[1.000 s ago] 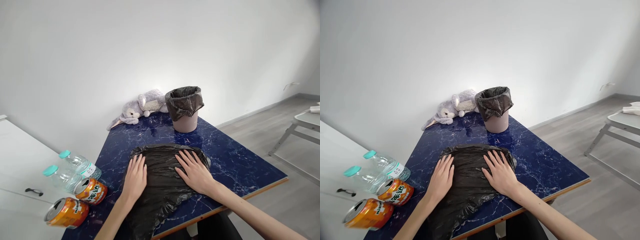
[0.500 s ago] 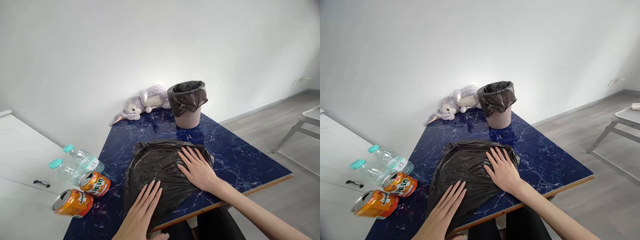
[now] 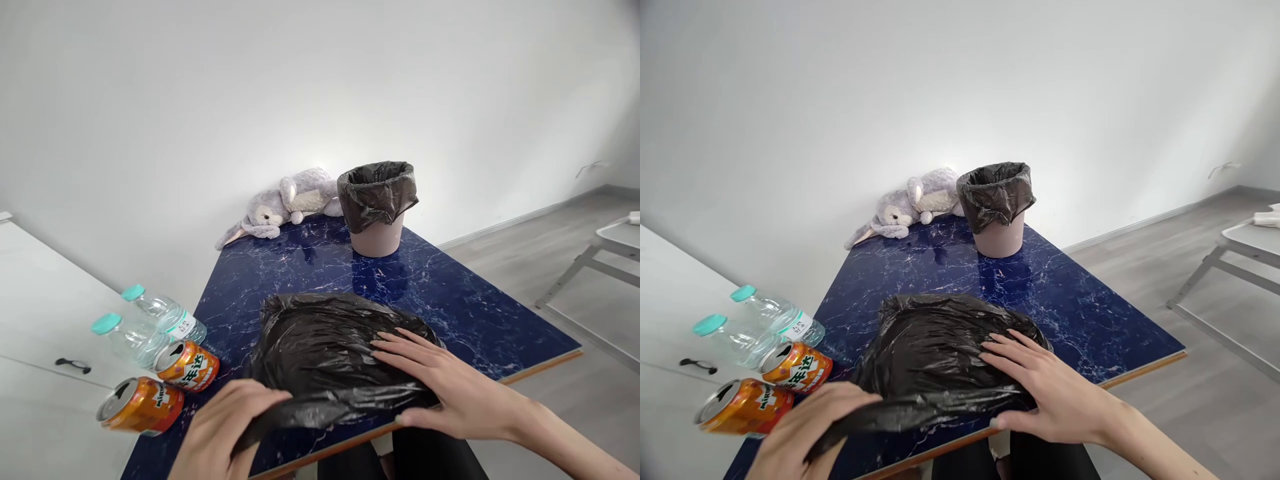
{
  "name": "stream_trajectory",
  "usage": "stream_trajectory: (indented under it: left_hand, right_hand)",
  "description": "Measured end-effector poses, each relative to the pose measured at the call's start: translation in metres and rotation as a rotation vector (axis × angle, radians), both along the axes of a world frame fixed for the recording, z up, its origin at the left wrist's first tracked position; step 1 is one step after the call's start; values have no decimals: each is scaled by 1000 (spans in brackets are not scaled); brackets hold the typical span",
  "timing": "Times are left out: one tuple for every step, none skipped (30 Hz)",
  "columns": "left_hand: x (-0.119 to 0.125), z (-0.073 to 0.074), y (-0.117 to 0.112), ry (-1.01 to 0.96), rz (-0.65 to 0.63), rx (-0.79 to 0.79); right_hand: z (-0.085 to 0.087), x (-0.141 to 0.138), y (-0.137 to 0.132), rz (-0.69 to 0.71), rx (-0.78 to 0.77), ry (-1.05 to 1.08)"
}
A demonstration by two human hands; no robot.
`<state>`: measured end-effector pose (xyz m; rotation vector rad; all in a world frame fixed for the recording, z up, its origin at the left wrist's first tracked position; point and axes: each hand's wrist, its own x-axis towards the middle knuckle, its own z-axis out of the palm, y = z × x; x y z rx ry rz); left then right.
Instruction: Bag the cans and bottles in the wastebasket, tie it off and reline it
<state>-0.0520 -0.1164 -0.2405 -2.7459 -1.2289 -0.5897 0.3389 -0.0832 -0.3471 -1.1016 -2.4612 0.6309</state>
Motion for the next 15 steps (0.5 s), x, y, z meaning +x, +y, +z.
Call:
stream_trajectory:
  left_hand:
    - [3,8,11,-5,33,59]
    - [8,14,24,0,67,138]
    - [14,19,38,28,113,204]
    - [22,22,52,55,166,278]
    - [31,23,65,69,231,355]
    - [43,23,76,60,297,419]
    - [55,21,84,36,350,481]
    - [69,17,89,11,383,530]
    - [82,12,91,2,365,559]
    - [95,5,92,14,295,563]
    - [106,-3,91,58,194,526]
    - [116,-12,91,118,90,458]
    - [123,-21,91,175,13,376]
    - [127,-31,94,221,-31,287]
    - [130,-41,99,247,-38,205]
  right_hand:
    - [-1,2,0,-26,14,12]
    - [-2,3,2,-71,25,34]
    - [-4,2,5,-134,31,69]
    - [-5,0,8,-208,28,113]
    - [-5,-3,13,-285,13,159]
    - [-5,-5,20,-356,-10,200]
    - [-5,-7,27,-412,-39,229]
    - [-4,-9,34,-453,-69,245]
    - [-3,-10,42,-479,-95,250]
    - [-3,-10,49,-498,-111,251]
    - [-2,-10,55,-516,-113,245]
    - [-1,-10,60,-536,-102,228]
    - [0,-11,62,-565,-72,199]
    - [1,-14,62,-598,-13,161]
    - [4,-18,60,-626,79,118]
